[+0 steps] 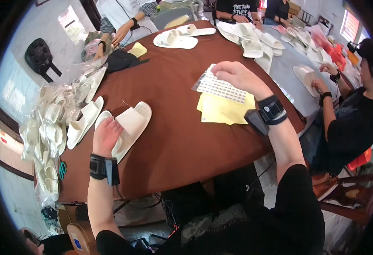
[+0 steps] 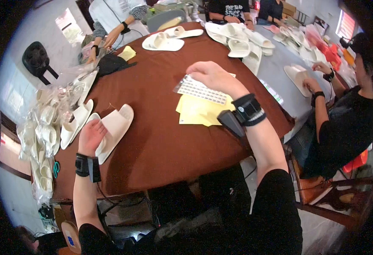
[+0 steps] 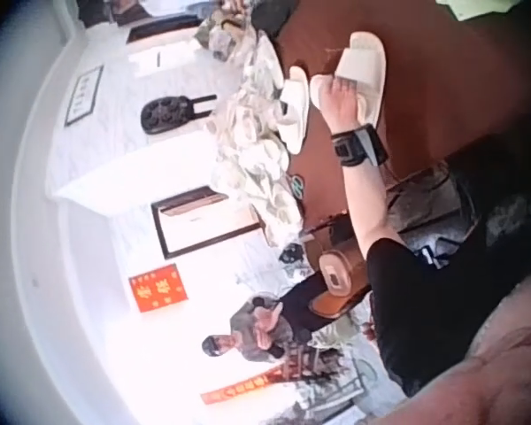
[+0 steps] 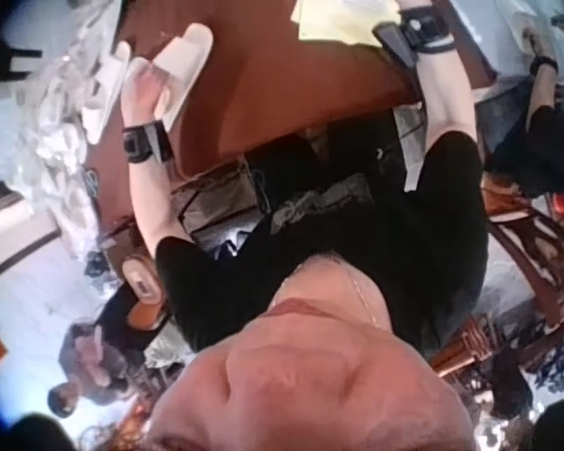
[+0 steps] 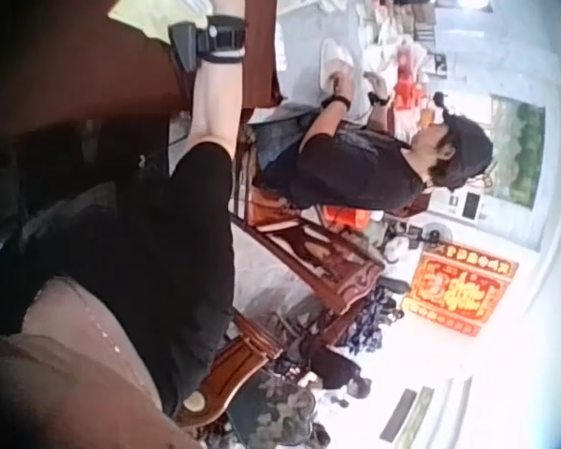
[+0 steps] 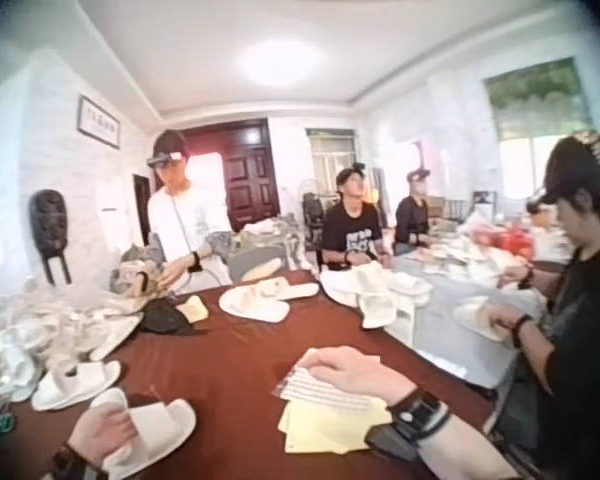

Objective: Applying size labels to sandals at a workshop table.

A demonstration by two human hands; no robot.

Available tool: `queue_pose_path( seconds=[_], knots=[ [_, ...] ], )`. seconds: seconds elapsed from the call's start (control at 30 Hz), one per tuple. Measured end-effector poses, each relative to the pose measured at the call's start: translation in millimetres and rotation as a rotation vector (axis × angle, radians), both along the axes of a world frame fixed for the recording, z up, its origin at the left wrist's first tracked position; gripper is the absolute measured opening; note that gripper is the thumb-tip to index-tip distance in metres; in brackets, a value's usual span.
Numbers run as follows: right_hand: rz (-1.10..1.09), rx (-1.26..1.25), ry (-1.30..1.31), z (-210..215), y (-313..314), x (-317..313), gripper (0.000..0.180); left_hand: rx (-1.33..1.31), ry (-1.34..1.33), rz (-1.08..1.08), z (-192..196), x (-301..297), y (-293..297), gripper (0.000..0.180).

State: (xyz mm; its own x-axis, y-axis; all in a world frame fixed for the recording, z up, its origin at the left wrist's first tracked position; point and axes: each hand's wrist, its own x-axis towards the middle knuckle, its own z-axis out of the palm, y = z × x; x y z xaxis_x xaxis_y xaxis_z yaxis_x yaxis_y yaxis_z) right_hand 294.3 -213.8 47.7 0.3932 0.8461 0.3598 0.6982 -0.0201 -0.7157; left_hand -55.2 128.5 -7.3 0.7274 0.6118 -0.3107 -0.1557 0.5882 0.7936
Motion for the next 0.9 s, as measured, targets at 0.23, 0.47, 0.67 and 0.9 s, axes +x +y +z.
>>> queue_pose_path(
  seconds=[0.23, 0.47, 0.67, 0.9],
  knots=[
    [0.054, 0.046, 0.172, -0.3, 0.4, -10.4, 0.025, 0.053, -0.013, -0.079, 26.6, 49.4, -54.1, 0.025],
    [0.225, 0.015, 0.046, 6.4, 8.7, -47.7, 0.027, 0.896, 0.454, 0.134, 32.6, 4.9, -5.4, 0.043],
    [0.537, -0.268, -0.039, -9.6, 50.7, -112.4, 0.031, 1.071, 0.810, 0.095, 3.5, -46.4, 45.0, 0.049],
    [0.562, -0.258, -0.035, -30.4, 92.7, -139.8, 0.039, 0.836, 0.715, 0.084, 6.8, -9.0, 1.9, 0.062]
  ],
)
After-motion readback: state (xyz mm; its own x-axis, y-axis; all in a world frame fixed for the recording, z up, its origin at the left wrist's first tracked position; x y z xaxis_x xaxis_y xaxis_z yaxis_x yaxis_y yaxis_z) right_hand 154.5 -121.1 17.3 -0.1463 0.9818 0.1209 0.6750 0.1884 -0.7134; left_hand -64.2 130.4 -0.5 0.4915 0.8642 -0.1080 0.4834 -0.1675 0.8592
